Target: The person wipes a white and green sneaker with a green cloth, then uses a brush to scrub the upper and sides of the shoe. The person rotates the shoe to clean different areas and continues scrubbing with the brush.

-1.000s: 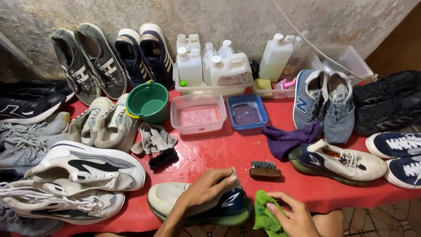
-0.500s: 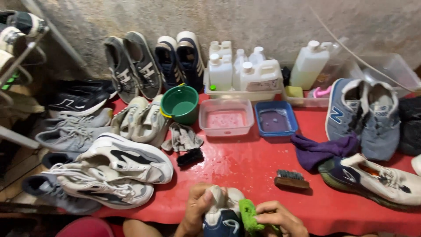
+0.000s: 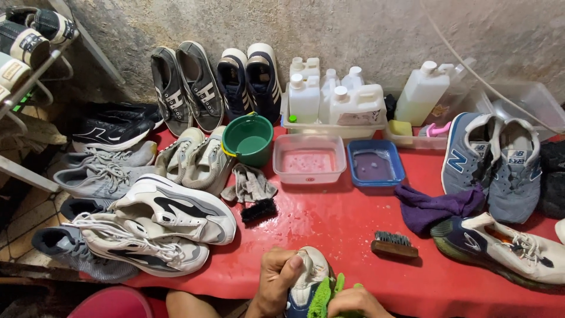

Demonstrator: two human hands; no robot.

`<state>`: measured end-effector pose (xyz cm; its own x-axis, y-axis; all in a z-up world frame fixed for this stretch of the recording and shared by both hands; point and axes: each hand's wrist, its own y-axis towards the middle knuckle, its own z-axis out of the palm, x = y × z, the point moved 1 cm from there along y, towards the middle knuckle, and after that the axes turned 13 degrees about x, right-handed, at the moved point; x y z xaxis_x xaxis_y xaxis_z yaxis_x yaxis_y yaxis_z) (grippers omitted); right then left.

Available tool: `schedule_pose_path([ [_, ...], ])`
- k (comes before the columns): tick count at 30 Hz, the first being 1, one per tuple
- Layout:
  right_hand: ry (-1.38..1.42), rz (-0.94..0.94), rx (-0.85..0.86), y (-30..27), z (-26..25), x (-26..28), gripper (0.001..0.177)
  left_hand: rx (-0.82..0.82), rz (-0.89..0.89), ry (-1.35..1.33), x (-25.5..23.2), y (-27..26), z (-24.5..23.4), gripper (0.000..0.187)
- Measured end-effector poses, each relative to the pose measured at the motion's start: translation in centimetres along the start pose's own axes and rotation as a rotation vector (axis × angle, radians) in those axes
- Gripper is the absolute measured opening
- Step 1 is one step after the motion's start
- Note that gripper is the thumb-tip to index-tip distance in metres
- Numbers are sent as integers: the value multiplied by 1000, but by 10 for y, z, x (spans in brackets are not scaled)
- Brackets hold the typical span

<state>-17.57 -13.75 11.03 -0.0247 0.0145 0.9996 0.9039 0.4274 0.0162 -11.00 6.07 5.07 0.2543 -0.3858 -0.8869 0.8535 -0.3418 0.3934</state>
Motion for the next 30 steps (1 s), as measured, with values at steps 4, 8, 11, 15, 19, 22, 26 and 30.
schedule_pose_path([
  [4, -569, -223, -178, 5, 15, 11, 13, 41, 8, 79, 1, 2, 3, 52],
  [8, -520, -279, 500, 28, -31, -90, 30, 36, 25, 98, -10, 8, 7, 51],
  [11, -437, -322, 294, 4, -35, -33, 45, 122, 99, 231, -22, 11, 9, 50],
  [15, -582, -90, 211, -17, -103, -38, 26, 231, 130, 530, -23, 9, 4, 41],
  [19, -758, -290, -17, -33, -164, -43, 50, 192, 103, 515, -33, 5, -2, 42],
  [22, -769, -69, -247, -38, -196, -52, 44, 128, 56, 531, -22, -1, -6, 44],
  [26, -670, -10, -291, -38, -230, -92, 29, 125, 65, 541, -21, 2, 1, 42],
  [30, -1021, 210, -283, -37, -234, -130, 34, 106, 82, 630, -21, 5, 11, 45],
])
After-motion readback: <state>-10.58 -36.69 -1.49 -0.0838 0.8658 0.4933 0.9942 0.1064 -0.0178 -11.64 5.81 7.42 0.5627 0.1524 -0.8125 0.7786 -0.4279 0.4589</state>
